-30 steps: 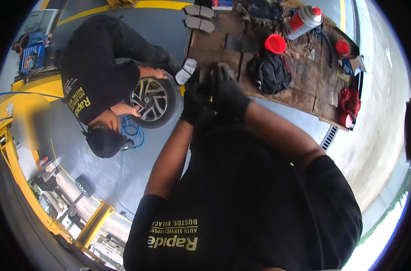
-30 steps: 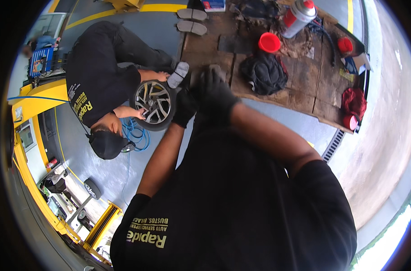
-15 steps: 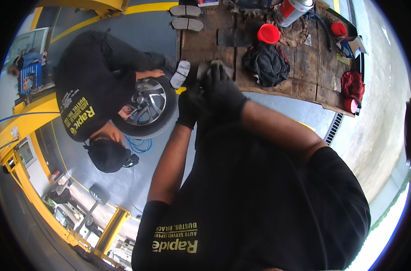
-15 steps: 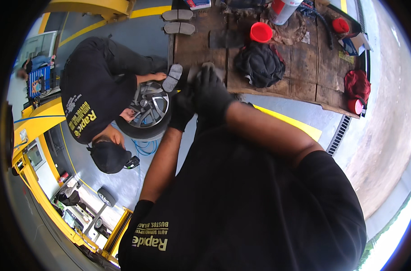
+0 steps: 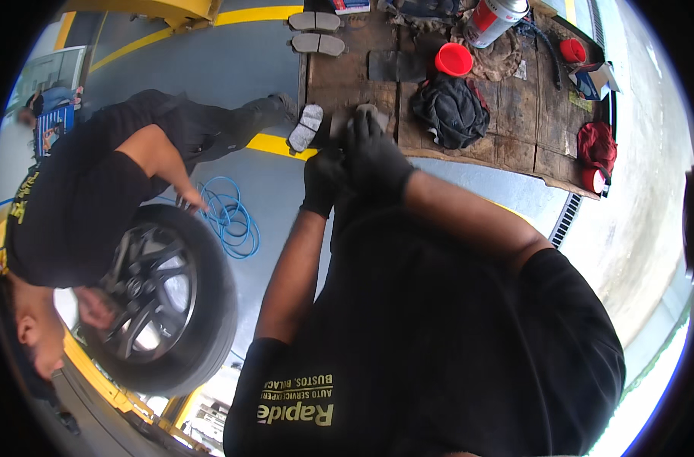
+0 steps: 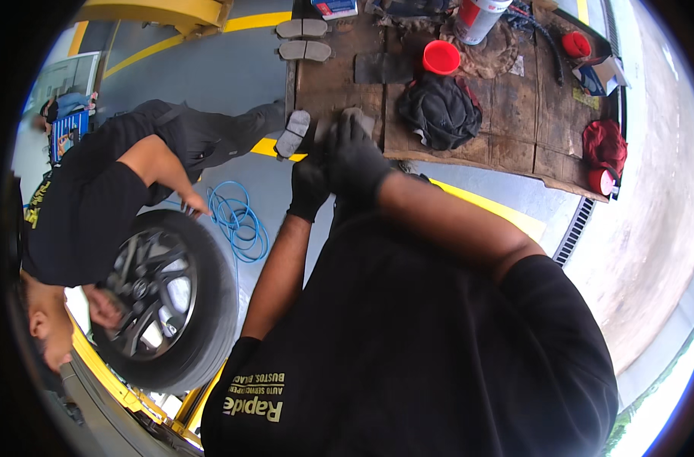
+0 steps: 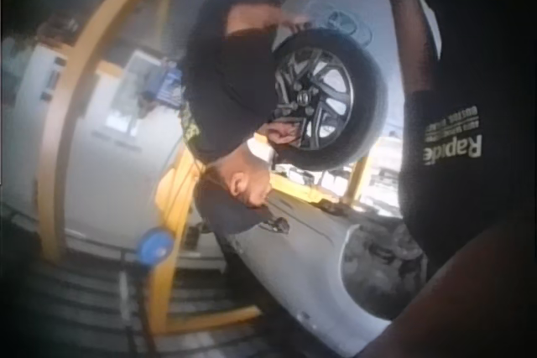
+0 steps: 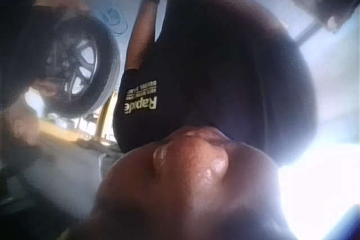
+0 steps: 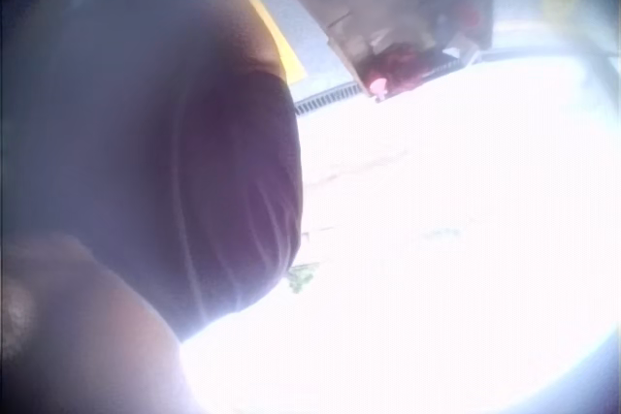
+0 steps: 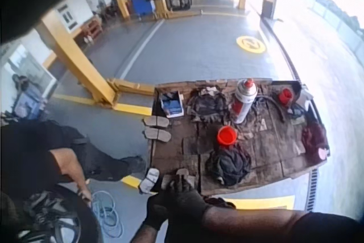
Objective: The person picks up brake pads from a workbench, wipes them with a cloth, and places them back down. Another person sprays a cleaning agent onto the pads while the first person continues wiping.
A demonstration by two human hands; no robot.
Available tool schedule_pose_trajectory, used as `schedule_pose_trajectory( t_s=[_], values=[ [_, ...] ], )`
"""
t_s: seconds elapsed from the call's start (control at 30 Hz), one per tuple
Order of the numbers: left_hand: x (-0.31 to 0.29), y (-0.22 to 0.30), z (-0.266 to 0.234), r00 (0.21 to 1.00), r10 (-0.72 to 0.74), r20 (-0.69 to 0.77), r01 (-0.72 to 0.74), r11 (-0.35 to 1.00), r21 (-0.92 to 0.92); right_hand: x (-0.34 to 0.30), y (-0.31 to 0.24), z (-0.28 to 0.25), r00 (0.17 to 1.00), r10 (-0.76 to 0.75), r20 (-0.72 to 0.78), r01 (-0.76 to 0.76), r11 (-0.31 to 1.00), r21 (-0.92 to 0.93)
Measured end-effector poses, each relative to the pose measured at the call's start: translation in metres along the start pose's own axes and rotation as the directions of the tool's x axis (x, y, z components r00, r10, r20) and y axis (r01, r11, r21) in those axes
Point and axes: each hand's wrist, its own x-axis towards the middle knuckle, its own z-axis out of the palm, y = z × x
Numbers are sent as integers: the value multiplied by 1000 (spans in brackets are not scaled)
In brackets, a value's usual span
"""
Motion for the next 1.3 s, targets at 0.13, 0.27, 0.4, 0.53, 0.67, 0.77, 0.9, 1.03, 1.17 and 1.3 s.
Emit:
schedule_pose_trajectory(
  t_s=[0.13,0.27,0.4,0.53,0.67,0.77,0.9,1.03,1.17,1.3],
  values=[
    [-10,-10,7,987,-124,106,110,985,134,10,2,0,997,16,-80,-15,1000,10],
    [4,6,2,993,31,118,-75,916,395,0,20,16,978,-59,-200,36,993,-117],
    [-11,-10,21,931,-357,71,361,882,-301,1,13,18,952,-71,-299,46,995,-89],
    [-5,-7,5,925,-326,198,340,940,-40,-3,17,5,972,-100,-213,68,986,-152],
    [9,12,-15,949,-280,146,294,951,-90,-3,10,13,944,-91,-318,48,989,-141],
    [17,24,-22,902,-382,203,412,901,-136,7,43,-1,971,-172,-167,143,975,-169],
    [43,47,-49,865,-419,276,420,906,57,44,47,-49,978,203,52,-208,968,141],
    [69,64,-73,906,-376,195,354,925,141,52,110,-56,999,14,29,-6,965,-261],
    [91,66,-70,960,-261,107,244,959,145,10,132,-133,838,545,-36,-271,472,839],
    [112,55,-29,975,-169,143,143,974,177,-54,150,-136,890,456,-12,-98,216,971]
  ],
)
